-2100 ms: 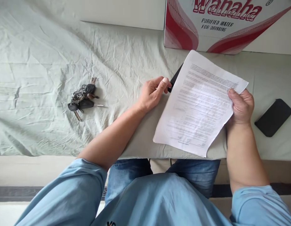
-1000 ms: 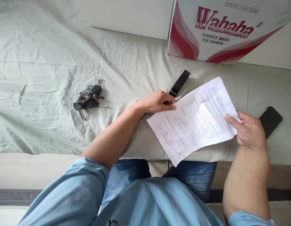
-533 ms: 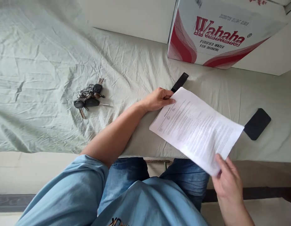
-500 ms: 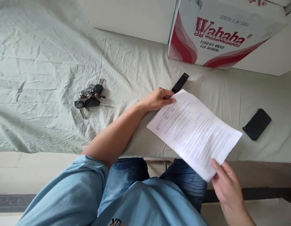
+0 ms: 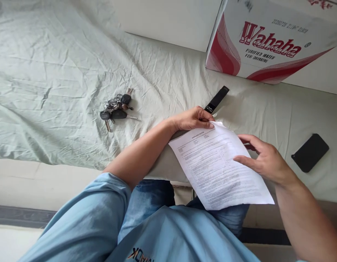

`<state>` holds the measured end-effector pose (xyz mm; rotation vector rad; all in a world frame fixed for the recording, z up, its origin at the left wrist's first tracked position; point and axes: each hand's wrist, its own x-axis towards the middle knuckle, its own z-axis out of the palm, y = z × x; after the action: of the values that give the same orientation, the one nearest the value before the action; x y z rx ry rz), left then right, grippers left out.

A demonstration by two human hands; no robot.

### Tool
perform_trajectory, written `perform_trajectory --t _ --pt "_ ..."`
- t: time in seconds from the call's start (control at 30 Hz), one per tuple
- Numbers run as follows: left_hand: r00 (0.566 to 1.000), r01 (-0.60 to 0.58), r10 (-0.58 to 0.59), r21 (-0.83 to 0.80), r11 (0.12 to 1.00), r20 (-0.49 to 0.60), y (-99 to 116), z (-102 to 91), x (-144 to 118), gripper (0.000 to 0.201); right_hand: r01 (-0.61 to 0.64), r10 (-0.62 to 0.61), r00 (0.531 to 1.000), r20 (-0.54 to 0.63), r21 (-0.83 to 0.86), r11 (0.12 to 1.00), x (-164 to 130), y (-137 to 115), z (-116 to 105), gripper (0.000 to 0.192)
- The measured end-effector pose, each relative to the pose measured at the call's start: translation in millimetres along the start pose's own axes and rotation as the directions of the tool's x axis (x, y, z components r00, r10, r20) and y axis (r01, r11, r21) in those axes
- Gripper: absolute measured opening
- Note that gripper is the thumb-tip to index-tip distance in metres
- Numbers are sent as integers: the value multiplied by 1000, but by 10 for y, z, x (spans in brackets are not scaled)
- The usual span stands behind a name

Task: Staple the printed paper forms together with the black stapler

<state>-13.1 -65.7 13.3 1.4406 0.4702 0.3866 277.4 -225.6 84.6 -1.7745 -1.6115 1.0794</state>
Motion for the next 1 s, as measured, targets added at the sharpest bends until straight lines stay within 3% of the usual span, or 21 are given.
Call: perform_trajectory --t 0.07,0.13,0.23,0.37,0.53,0.63,0.8,1.0 --pt "999 2 -4 -43 999 -38 14 0 -23 53 -4 4 998 64 -2 1000 221 -13 70 56" --pt "995 -15 4 -99 995 -104 15 -23 -40 60 -27 25 999 31 69 997 391 33 53 51" --pt "969 -60 13 -186 981 -245 -13 -93 -56 69 18 20 988 -155 237 971 610 229 -30 47" --pt "942 -110 40 -191 975 -334 -76 -184 -66 75 197 -17 901 -433 374 906 864 666 -11 47" --pt "941 -116 91 -58 992 -325 -183 -190 -31 73 267 -64 860 -506 339 902 984 1033 90 47" --pt "915 -103 95 0 995 -391 -228 -146 8 64 286 -90 848 -523 308 907 984 1069 86 48" --pt "863 -108 53 -81 991 -503 -230 -81 16 72 331 -90 798 -597 309 892 1013 1060 92 53" --pt "837 -197 103 -119 973 -538 -293 -138 42 71 314 -28 769 -639 339 887 994 1034 11 54"
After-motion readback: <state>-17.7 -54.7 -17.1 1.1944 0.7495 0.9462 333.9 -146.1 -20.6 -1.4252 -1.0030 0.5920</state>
